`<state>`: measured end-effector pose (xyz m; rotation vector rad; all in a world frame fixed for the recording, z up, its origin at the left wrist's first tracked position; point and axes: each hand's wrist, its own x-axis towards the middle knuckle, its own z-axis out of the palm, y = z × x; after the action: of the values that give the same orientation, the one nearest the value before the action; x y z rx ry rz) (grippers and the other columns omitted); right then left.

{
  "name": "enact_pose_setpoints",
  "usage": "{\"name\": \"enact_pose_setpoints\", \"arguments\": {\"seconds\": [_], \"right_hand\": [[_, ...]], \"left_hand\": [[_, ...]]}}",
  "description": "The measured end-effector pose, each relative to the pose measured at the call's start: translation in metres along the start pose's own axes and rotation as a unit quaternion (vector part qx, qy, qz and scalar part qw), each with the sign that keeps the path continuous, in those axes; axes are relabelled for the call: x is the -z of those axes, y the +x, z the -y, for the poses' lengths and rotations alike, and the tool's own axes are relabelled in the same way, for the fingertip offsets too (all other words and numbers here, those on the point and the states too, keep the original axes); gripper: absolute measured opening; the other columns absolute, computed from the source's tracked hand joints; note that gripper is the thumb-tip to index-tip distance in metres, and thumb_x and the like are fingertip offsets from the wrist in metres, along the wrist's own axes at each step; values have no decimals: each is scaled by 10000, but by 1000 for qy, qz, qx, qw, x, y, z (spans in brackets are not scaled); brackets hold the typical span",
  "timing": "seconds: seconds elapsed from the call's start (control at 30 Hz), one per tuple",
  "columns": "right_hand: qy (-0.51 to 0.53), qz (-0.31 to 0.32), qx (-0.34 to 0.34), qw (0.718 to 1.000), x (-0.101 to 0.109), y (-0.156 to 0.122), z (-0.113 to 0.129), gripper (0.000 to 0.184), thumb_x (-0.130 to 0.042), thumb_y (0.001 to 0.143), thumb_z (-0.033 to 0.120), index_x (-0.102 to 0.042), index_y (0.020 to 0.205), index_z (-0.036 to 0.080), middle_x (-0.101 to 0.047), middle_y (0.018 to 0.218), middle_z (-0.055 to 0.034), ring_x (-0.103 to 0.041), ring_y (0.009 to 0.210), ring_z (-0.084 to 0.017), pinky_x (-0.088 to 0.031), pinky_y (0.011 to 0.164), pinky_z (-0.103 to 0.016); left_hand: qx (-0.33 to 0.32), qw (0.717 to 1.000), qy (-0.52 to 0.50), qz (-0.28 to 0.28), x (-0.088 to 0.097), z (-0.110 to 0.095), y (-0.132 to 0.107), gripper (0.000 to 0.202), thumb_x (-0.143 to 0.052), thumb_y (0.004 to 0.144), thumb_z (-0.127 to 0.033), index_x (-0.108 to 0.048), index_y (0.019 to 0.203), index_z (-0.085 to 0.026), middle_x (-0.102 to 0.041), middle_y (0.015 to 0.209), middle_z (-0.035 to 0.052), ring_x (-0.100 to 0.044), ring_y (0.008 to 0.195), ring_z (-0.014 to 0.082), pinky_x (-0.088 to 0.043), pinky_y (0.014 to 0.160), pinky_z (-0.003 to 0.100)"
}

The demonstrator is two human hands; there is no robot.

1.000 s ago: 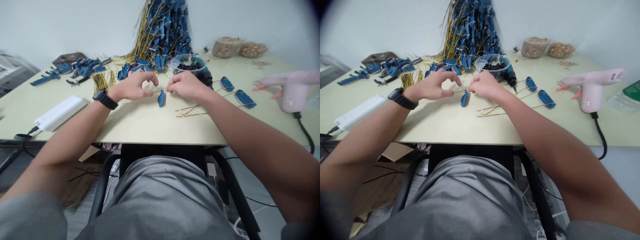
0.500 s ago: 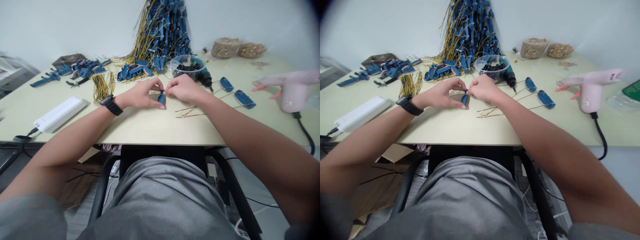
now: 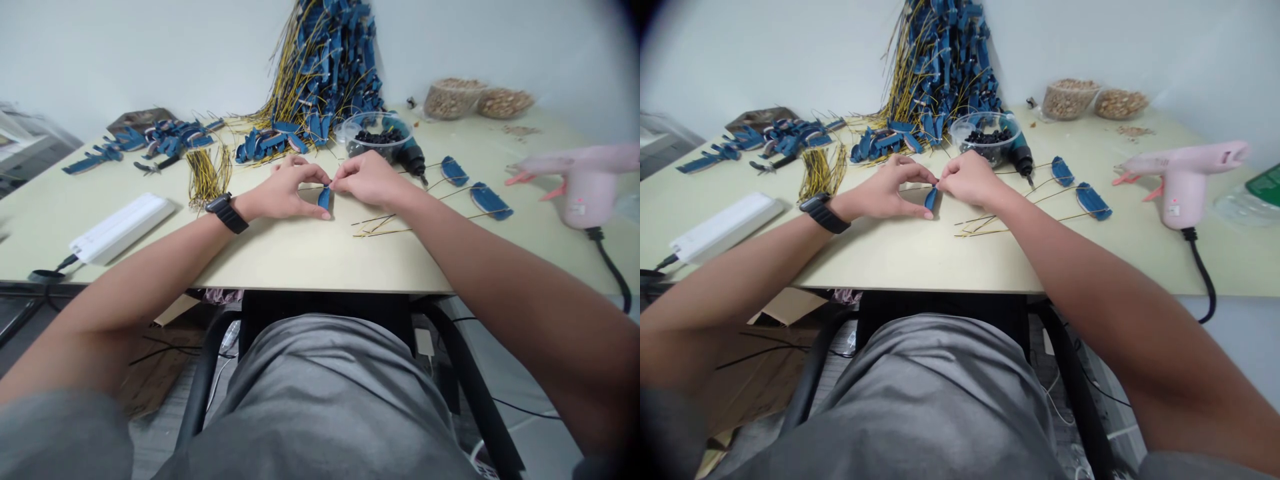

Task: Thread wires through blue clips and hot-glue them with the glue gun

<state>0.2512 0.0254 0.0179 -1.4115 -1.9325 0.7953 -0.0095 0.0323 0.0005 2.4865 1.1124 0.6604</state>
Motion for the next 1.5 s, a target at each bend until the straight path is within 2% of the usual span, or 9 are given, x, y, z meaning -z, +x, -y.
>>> {"name": "enact_pose_setpoints", "arguments": {"seconds": [0.17, 0.3, 0.4, 0.6, 0.8, 1.07, 1.23, 1.4, 1.5], "right_hand": [[6, -2, 12, 1000, -1, 3, -6, 166, -963, 894, 209, -837, 800, 261, -868, 950, -94, -778, 979, -317, -668, 964, -503], [-4, 5, 24, 1000, 0, 5, -9, 152, -1005, 897, 307, -869, 842, 265, -873, 936, -105, -803, 1016, -350, -697, 973, -525], [-4, 8, 28, 1000, 2, 4, -9, 132, -994, 887, 278, -876, 832, 263, -890, 948, -113, -817, 1041, -365, -700, 1013, -541], [-13, 15, 37, 999, 3, 4, -8, 144, -940, 915, 161, -867, 842, 262, -909, 991, -113, -824, 1038, -340, -658, 1084, -530], [-87, 6, 82, 993, 7, 3, -6, 175, -980, 942, 216, -847, 844, 275, -828, 891, -80, -802, 1031, -349, -626, 1057, -520], [-151, 13, 139, 979, 9, -1, -7, 104, -922, 1021, 204, -918, 944, 274, -871, 1030, -108, -810, 1099, -359, -602, 1123, -525], [-154, 10, 148, 977, 8, -1, -9, 108, -895, 1039, 192, -940, 979, 268, -883, 1068, -112, -823, 1117, -358, -596, 1109, -525], [-150, 11, 149, 977, 9, -3, -7, 37, -940, 1036, 280, -939, 999, 283, -891, 1088, -117, -820, 1141, -373, -614, 1127, -540], [-165, 15, 143, 976, 10, -4, -5, 39, -928, 1041, 265, -943, 1010, 285, -895, 1096, -120, -809, 1145, -378, -607, 1138, -545]], "left_hand": [[2, 1000, 0, -9, 1, -6, -4, 1002, -1085, 741, -1042, -930, 1450, -352, -868, 1603, 145, -555, 1739, 547, -353, 1507, 836], [8, 1000, 15, -15, 3, -8, -5, 1024, -1100, 739, -1052, -938, 1446, -329, -844, 1486, 172, -503, 1776, 582, -271, 1516, 896], [5, 1000, 26, -16, 4, -10, -5, 1024, -1074, 754, -1078, -936, 1433, -326, -832, 1445, 161, -554, 1719, 591, -241, 1510, 914], [-10, 999, 33, -18, 5, -11, -5, 1023, -1020, 758, -1127, -940, 1398, -333, -852, 1446, 147, -604, 1636, 567, -266, 1482, 890], [-14, 998, 51, -21, 6, -13, -4, 1078, -979, 753, -1182, -957, 1392, -314, -838, 1413, 191, -553, 1674, 618, -313, 1414, 900], [-15, 999, 46, -15, 6, -13, -3, 1059, -998, 756, -1160, -979, 1387, -309, -858, 1338, 193, -518, 1677, 622, -313, 1401, 878], [-16, 999, 44, -13, 7, -13, -3, 1065, -1011, 746, -1154, -971, 1386, -303, -880, 1333, 191, -512, 1666, 619, -309, 1407, 869], [-20, 998, 51, -8, 8, -13, -4, 1047, -995, 794, -1140, -965, 1415, -297, -871, 1342, 191, -522, 1670, 617, -313, 1413, 866], [-23, 998, 51, -9, 8, -13, -4, 1044, -994, 799, -1133, -969, 1416, -292, -869, 1386, 202, -535, 1666, 620, -323, 1409, 864]]}}
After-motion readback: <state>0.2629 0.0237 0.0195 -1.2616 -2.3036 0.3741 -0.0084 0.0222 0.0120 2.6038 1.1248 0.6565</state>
